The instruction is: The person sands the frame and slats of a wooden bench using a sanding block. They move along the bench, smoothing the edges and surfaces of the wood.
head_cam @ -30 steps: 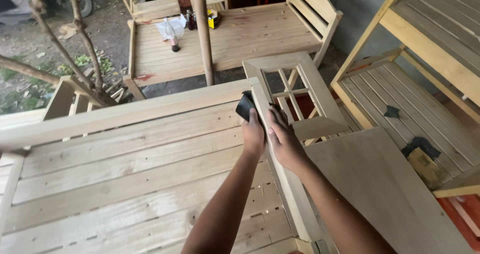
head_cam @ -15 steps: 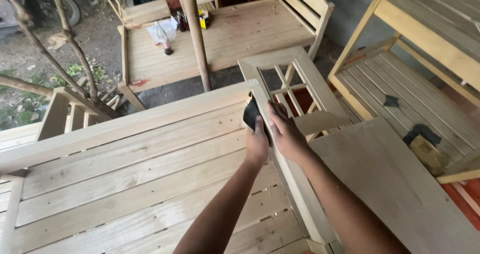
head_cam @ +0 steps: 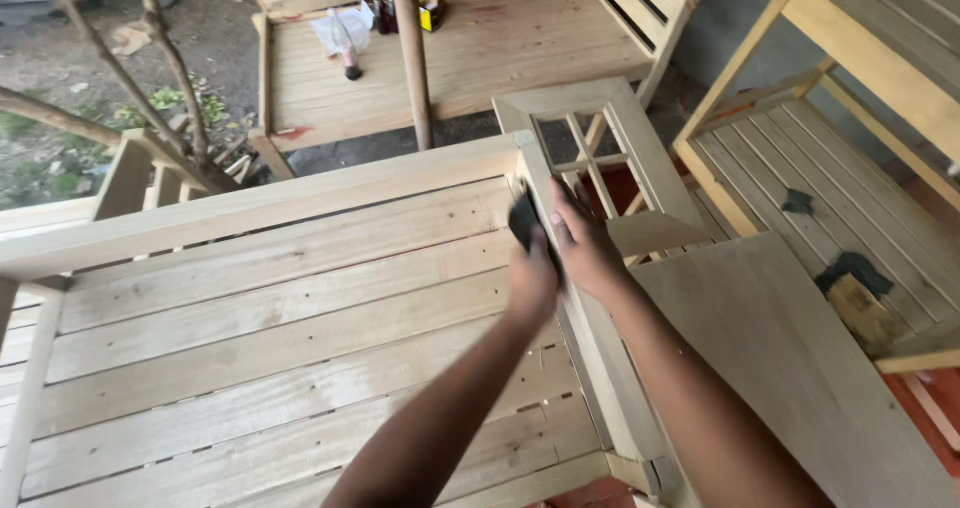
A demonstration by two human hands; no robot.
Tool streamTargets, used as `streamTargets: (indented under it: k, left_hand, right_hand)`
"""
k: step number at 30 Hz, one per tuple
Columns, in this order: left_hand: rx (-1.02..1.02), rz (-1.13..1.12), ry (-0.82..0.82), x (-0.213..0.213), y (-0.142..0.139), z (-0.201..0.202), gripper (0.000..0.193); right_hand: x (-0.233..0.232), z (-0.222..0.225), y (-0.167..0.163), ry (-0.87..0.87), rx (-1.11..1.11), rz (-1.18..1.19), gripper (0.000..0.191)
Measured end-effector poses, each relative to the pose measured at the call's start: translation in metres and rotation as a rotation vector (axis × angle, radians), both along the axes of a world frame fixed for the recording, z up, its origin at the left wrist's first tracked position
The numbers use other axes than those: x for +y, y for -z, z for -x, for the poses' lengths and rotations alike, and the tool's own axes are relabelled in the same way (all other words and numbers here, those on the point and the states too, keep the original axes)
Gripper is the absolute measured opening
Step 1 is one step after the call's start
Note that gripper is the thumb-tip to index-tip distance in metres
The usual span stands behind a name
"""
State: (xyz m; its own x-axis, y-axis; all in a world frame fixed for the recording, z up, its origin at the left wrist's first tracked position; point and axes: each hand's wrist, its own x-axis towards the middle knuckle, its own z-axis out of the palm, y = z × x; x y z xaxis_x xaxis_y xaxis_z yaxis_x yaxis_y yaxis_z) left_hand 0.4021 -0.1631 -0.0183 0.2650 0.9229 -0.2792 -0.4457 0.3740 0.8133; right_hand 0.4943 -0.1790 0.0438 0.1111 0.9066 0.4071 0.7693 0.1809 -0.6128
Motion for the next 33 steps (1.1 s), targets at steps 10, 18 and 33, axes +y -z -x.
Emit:
streamTargets:
  k: [10,18,33]
  left_hand:
    - [0.061,0.029,0.022,-0.052,-0.016,0.016,0.041]
    - [-0.277,-0.087,-0.028,-0.009,-0.014,0.019,0.042]
    - [-0.101,0.007,-0.007,-0.031,-0.031,0.039,0.038]
  right_hand:
    - [-0.016,0.003,0.012,-0.046,-0.070,-0.052,0.054]
    - [-0.066,0.013,0.019,-0.069,0.036,0.043,0.056]
    - [-0.056,0.010,0.041,-0.230,0.114,-0.014,0.060]
